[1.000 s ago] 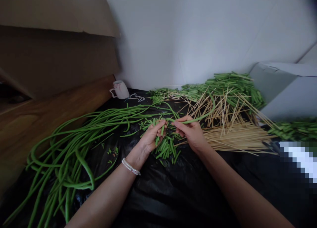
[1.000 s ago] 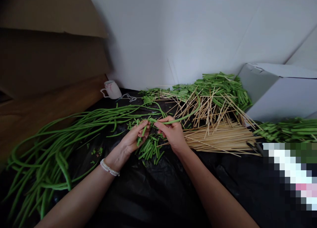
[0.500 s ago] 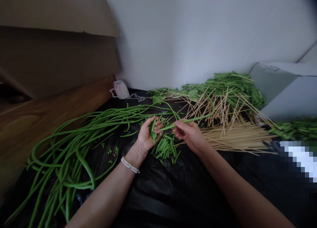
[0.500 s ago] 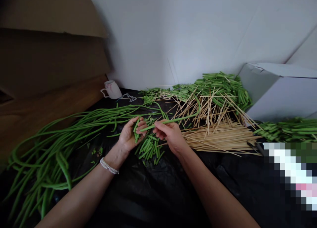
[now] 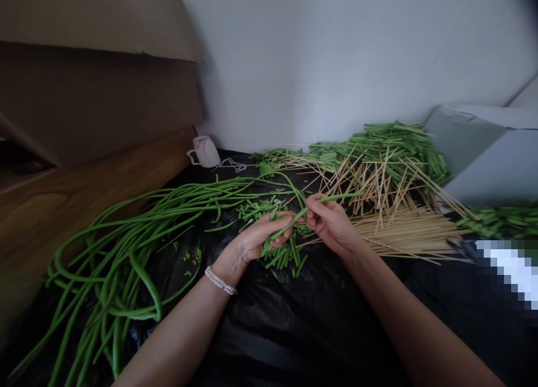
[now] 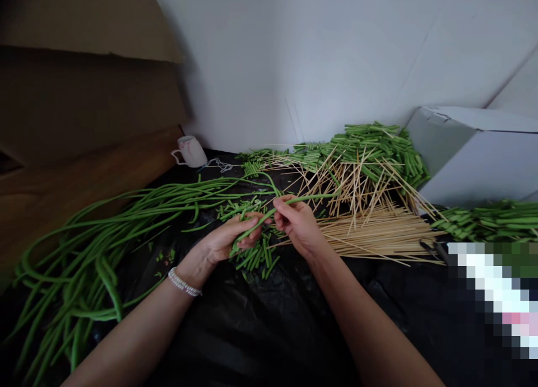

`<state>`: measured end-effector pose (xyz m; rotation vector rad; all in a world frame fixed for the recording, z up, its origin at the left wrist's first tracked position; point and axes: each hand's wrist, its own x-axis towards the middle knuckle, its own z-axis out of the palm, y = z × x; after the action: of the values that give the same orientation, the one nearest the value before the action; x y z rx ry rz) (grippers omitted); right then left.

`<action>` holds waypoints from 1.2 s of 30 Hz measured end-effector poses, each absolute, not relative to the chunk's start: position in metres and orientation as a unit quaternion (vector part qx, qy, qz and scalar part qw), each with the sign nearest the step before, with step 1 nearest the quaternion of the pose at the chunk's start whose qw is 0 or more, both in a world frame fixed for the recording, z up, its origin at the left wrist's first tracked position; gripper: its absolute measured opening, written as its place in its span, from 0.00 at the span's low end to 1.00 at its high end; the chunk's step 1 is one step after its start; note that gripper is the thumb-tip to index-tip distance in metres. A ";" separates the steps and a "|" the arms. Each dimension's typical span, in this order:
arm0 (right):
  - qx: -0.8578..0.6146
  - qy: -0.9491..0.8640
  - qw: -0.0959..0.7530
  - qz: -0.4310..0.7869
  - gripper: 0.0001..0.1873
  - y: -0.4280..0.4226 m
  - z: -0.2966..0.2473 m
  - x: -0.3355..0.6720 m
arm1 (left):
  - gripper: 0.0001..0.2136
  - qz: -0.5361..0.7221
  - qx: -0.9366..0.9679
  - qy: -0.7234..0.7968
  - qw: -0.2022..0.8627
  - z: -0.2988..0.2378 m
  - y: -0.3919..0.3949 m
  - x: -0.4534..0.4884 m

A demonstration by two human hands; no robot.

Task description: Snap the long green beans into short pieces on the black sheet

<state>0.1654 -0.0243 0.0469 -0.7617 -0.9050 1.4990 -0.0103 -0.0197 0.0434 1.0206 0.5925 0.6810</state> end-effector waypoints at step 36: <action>-0.338 -0.440 0.563 0.613 0.17 -0.028 0.044 0.160 | 0.13 0.481 0.146 0.172 0.847 0.047 -0.010 -0.014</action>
<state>0.1601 -0.0276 0.0438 -0.7966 -1.0358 1.4424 -0.0136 -0.0096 0.0471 0.3074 0.3618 1.0144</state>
